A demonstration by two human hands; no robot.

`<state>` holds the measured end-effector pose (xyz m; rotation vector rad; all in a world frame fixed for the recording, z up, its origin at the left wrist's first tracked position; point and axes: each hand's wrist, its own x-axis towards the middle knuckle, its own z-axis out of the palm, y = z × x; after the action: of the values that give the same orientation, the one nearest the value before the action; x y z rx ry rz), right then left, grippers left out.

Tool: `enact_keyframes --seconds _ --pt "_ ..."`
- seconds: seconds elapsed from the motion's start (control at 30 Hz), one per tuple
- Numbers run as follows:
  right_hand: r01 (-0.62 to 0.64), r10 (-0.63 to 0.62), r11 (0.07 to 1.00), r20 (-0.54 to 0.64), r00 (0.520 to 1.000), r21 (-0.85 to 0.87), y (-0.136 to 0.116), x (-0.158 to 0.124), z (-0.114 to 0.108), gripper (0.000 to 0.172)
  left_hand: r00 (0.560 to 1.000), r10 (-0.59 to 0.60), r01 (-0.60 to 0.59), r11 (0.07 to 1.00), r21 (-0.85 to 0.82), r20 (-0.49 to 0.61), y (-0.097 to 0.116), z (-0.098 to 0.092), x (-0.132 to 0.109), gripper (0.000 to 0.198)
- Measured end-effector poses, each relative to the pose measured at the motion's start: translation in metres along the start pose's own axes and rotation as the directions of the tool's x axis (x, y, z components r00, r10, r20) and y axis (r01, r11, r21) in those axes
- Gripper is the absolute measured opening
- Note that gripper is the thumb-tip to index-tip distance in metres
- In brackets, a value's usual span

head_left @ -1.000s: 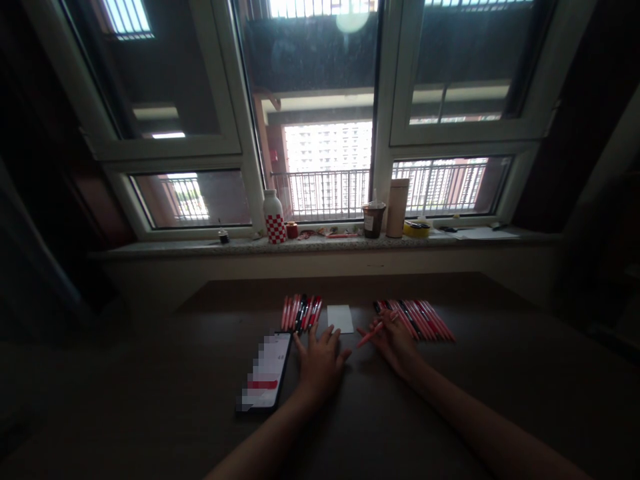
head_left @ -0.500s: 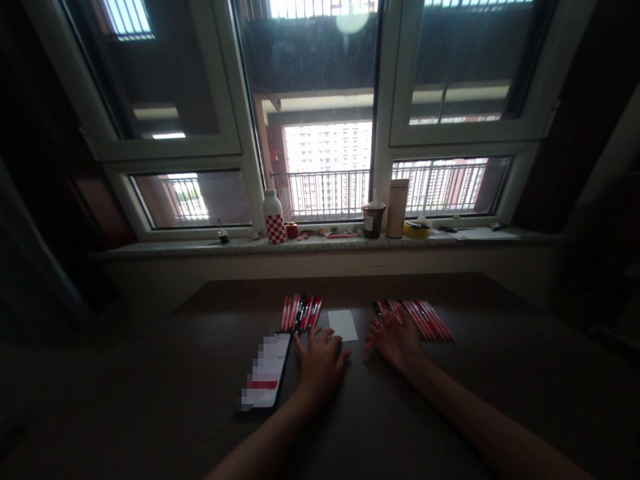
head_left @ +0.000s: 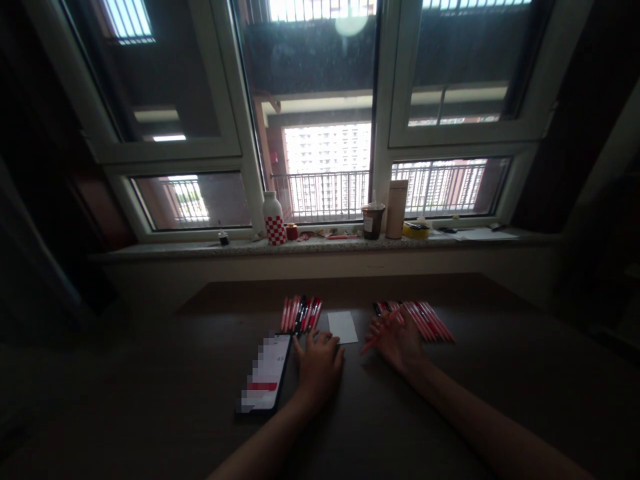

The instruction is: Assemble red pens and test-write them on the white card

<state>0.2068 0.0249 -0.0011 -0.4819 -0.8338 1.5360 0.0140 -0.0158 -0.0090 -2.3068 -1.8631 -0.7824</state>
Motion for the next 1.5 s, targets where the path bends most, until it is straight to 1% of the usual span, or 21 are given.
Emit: enact_keyframes --seconds 0.1,0.27,0.37,0.5,0.57,0.7,0.83,0.97,1.1,1.23,1.33,1.43,1.5 --pt "-0.022 0.022 0.998 -0.003 1.0 0.053 -0.0004 -0.0016 0.0022 0.044 1.0 0.003 -0.003 1.0 -0.003 -0.002 0.0005 -0.0003 -0.0002 0.023" --pt "-0.002 0.001 1.0 -0.005 1.0 -0.006 -0.0015 -0.0008 0.0022 0.049 1.0 -0.004 0.004 1.0 -0.001 0.011 0.002 -0.0024 0.0 0.022" --pt "0.002 -0.002 1.0 0.008 1.0 -0.015 -0.0023 0.0002 0.0006 0.053 1.0 -0.013 0.013 1.0 -0.001 0.019 0.0028 -0.0035 0.0001 0.022" --pt "0.012 -0.01 0.999 0.046 0.999 -0.052 -0.0026 0.0001 0.0002 0.049 1.0 -0.006 0.006 1.0 0.0 0.012 0.003 -0.0037 0.0 0.022" --pt "-0.001 0.002 1.0 0.034 0.999 -0.021 -0.0025 -0.0003 0.0013 0.046 1.0 -0.003 0.003 1.0 -0.001 0.006 0.0026 -0.0034 -0.0001 0.021" --pt "-0.023 0.024 0.995 -0.007 1.0 0.094 -0.0024 -0.0003 0.003 0.044 1.0 -0.003 0.003 1.0 -0.013 0.006 0.0015 -0.0025 -0.0002 0.022" --pt "-0.04 0.039 0.993 0.009 0.999 0.112 -0.0036 0.0009 0.0006 0.046 1.0 -0.014 0.014 1.0 -0.018 -0.005 0.001 -0.0015 -0.0001 0.026" --pt "-0.058 0.061 0.978 -0.007 0.998 0.202 -0.0051 0.0012 -0.0009 0.041 1.0 -0.024 0.024 0.999 -0.021 -0.002 0.0008 -0.0003 0.0 0.028" --pt "-0.071 0.078 0.972 -0.024 0.997 0.225 -0.0068 -0.0003 0.002 0.043 1.0 -0.014 0.014 1.0 -0.021 0.01 -0.0001 0.0009 0.0003 0.029" --pt "-0.105 0.105 0.96 0.015 0.994 0.261 -0.0081 -0.0023 0.0043 0.045 0.999 -0.013 0.014 1.0 -0.01 0.045 -0.0015 0.0031 0.0011 0.031" --pt "-0.104 0.094 0.95 0.049 0.994 0.293 -0.007 -0.0022 0.0025 0.041 0.997 -0.001 0.0 1.0 0.013 0.075 -0.0022 0.0043 0.0013 0.033" --pt "-0.092 0.08 0.948 0.051 0.995 0.304 -0.0052 -0.0013 0.0006 0.036 0.995 0.017 -0.018 1.0 0.015 0.095 -0.0023 0.0039 0.0009 0.033" --pt "-0.091 0.085 0.946 0.034 0.996 0.31 -0.0048 -0.0008 0.0006 0.036 0.995 0.026 -0.026 1.0 0.005 0.091 -0.0021 0.0031 0.0004 0.03"
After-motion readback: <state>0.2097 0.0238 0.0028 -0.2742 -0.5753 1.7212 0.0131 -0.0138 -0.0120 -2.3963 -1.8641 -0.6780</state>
